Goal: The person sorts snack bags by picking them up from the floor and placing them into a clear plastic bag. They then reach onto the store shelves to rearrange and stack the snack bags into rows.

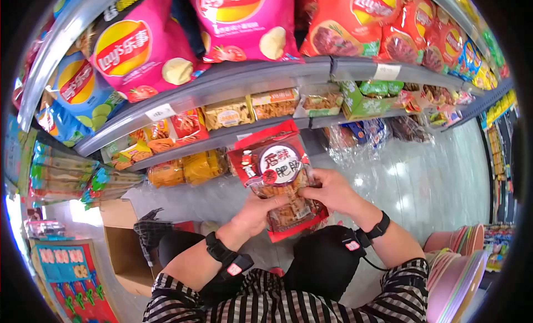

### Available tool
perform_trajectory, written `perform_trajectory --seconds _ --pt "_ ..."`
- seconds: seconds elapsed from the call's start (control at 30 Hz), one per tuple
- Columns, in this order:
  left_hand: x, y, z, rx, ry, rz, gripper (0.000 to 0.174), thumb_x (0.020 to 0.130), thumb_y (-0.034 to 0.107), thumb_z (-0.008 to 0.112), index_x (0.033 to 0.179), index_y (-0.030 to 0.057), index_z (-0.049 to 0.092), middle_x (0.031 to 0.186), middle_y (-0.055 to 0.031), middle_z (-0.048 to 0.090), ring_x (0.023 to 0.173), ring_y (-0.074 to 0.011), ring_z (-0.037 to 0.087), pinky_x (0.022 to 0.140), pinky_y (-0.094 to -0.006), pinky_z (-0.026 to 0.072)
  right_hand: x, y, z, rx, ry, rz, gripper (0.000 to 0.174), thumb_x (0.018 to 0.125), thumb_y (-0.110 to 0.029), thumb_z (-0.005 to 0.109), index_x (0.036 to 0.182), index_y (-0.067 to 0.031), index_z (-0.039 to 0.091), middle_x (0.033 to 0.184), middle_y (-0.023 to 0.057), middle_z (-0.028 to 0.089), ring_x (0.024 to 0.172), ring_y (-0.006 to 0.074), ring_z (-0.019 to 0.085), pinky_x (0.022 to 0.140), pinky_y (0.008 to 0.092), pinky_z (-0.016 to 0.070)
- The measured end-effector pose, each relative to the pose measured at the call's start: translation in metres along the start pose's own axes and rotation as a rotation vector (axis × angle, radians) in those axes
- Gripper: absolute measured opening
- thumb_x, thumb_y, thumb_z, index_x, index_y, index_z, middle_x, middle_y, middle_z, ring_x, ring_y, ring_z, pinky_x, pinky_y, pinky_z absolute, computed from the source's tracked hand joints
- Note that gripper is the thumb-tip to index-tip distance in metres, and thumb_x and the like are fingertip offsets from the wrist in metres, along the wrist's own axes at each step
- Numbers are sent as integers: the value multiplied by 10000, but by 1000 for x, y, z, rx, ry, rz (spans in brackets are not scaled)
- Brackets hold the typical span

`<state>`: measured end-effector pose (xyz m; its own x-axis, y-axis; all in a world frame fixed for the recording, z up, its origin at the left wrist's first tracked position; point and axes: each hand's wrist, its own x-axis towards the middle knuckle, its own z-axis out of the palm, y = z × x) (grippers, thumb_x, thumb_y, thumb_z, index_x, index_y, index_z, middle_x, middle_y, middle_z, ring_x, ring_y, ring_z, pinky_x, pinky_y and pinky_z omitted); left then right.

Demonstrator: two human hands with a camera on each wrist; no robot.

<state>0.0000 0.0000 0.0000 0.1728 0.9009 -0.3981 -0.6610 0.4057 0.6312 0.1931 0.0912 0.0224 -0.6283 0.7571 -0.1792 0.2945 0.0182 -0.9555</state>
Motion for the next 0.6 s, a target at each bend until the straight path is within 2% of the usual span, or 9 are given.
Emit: perform_trajectory --seconds 0.07,0.17,0.23,0.33,0.4,0.43,0.5,0.53,0.6 --pt "-4 7 7 -5 58 15 387 794 -1 696 1159 14 571 1098 -89 644 964 -198 634 868 -353 512 -6 -19 -6 -164 -81 2 225 825 -136 675 1014 -19 638 867 88 676 768 148 637 709 297 497" --pt "0 9 6 66 180 61 365 788 -37 672 1137 6 577 1084 -92 647 943 -196 640 847 -349 522 -17 -4 -37 -3 -70 122 189 853 -131 637 998 -10 638 821 73 669 746 136 640 680 279 501" --pt "0 15 -4 100 211 85 361 786 -63 647 1134 6 576 1084 -85 646 953 -192 635 854 -351 518 -34 12 -61 67 47 171 172 875 -134 604 981 -4 644 778 61 663 728 129 641 666 267 506" --pt "-1 19 -15 126 296 151 356 788 -74 631 1131 4 572 1071 -79 646 940 -187 634 842 -347 518 -68 81 -92 106 122 274 182 879 -167 592 919 -4 662 740 58 660 707 131 642 656 266 511" --pt "-3 18 -23 159 342 211 355 788 -73 628 1130 2 567 1060 -73 644 928 -181 632 831 -344 516 -87 143 -88 -46 -36 569 203 866 -190 593 849 -5 674 717 56 658 683 164 645 652 298 517" --pt "-4 18 -26 162 345 200 355 788 -73 628 1130 2 567 1060 -73 644 928 -181 632 831 -344 516 -89 165 -81 -38 -36 576 203 866 -190 593 849 -5 674 717 56 658 683 164 645 652 298 517" --pt "-4 14 -29 212 376 188 359 785 -70 633 1130 -1 564 1057 -70 642 927 -176 628 827 -341 512 -91 207 -68 -433 -23 555 224 849 -208 598 813 -3 679 714 71 662 679 214 650 651 337 515" --pt "-3 13 -29 224 390 175 368 778 -74 636 1132 -1 565 1059 -70 642 929 -174 628 828 -338 511 -86 232 -60 -426 -24 560 224 849 -208 598 813 -3 679 714 71 662 679 214 650 651 337 515" --pt "-1 8 -33 242 404 155 374 774 -78 637 1133 -1 565 1058 -72 643 927 -175 629 827 -339 512 -72 286 -40 -253 183 445 194 804 -151 656 908 11 678 738 85 664 661 182 627 626 313 509"
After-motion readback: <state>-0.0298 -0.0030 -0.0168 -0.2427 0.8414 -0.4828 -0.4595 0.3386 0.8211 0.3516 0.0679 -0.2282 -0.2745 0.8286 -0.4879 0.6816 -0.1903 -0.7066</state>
